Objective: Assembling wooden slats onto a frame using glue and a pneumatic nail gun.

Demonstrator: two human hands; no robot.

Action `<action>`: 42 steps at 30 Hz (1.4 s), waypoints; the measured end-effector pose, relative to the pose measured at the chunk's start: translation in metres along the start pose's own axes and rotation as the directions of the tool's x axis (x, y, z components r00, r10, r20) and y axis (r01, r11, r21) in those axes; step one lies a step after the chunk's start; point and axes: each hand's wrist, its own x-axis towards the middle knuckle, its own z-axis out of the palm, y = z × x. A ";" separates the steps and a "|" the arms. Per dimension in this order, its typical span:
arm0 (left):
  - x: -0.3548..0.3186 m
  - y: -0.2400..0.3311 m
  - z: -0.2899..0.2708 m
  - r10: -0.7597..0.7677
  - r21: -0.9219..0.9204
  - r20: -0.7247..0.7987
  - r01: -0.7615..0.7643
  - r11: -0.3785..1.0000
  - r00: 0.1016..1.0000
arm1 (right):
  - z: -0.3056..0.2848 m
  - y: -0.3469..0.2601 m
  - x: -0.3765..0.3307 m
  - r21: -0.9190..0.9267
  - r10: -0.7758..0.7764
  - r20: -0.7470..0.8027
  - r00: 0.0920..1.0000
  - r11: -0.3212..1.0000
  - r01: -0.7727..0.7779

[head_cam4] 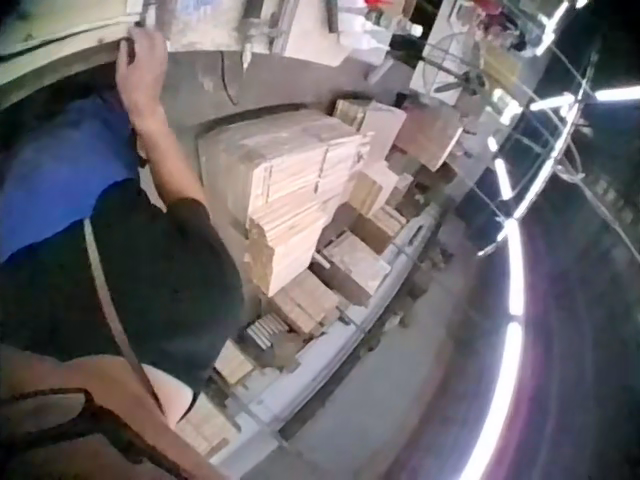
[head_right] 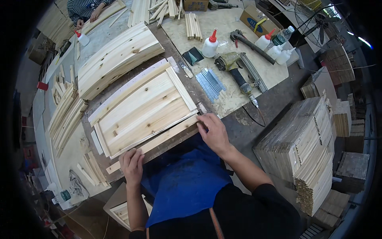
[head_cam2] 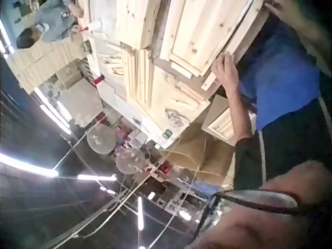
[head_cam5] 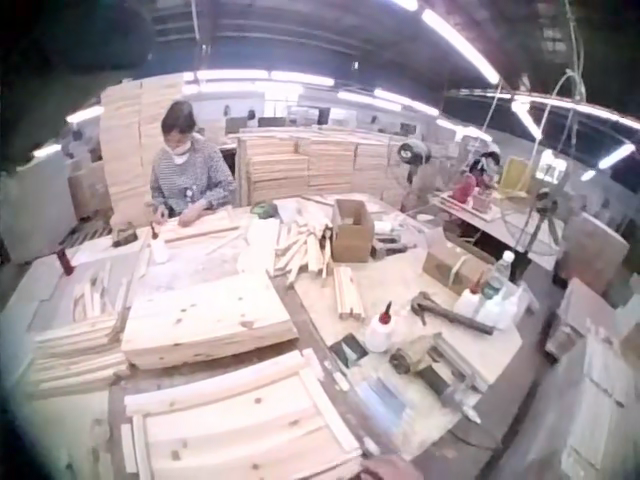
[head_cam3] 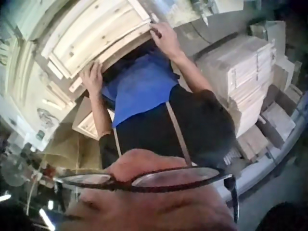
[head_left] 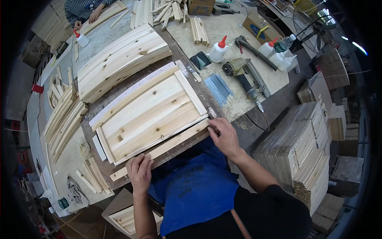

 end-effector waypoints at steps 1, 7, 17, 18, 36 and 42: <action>0.004 -0.001 0.001 -0.001 0.006 -0.001 0.001 1.000 1.000 | 0.001 0.000 0.004 0.001 -0.018 -0.026 1.000 1.000 0.018; 0.021 -0.010 0.009 -0.019 -0.037 0.020 0.020 0.999 1.000 | 0.009 0.006 0.017 -0.151 -0.130 -0.040 0.991 0.981 0.123; 0.028 -0.018 0.015 -0.020 -0.061 -0.006 0.019 0.998 1.000 | 0.008 0.014 0.024 -0.205 -0.136 0.002 0.991 0.970 0.133; 0.030 -0.015 0.018 -0.022 -0.085 0.004 0.022 0.996 1.000 | 0.002 0.019 0.023 -0.209 -0.142 -0.001 0.990 0.968 0.138; 0.057 0.006 0.033 0.129 -0.090 0.097 -0.120 0.989 0.987 | -0.064 0.062 0.054 -0.288 -0.019 -0.207 0.978 0.957 -0.043; 0.066 0.012 0.041 0.107 -0.104 0.123 -0.095 0.990 0.987 | -0.095 0.080 0.091 -0.487 -0.126 -0.321 0.939 0.872 -0.050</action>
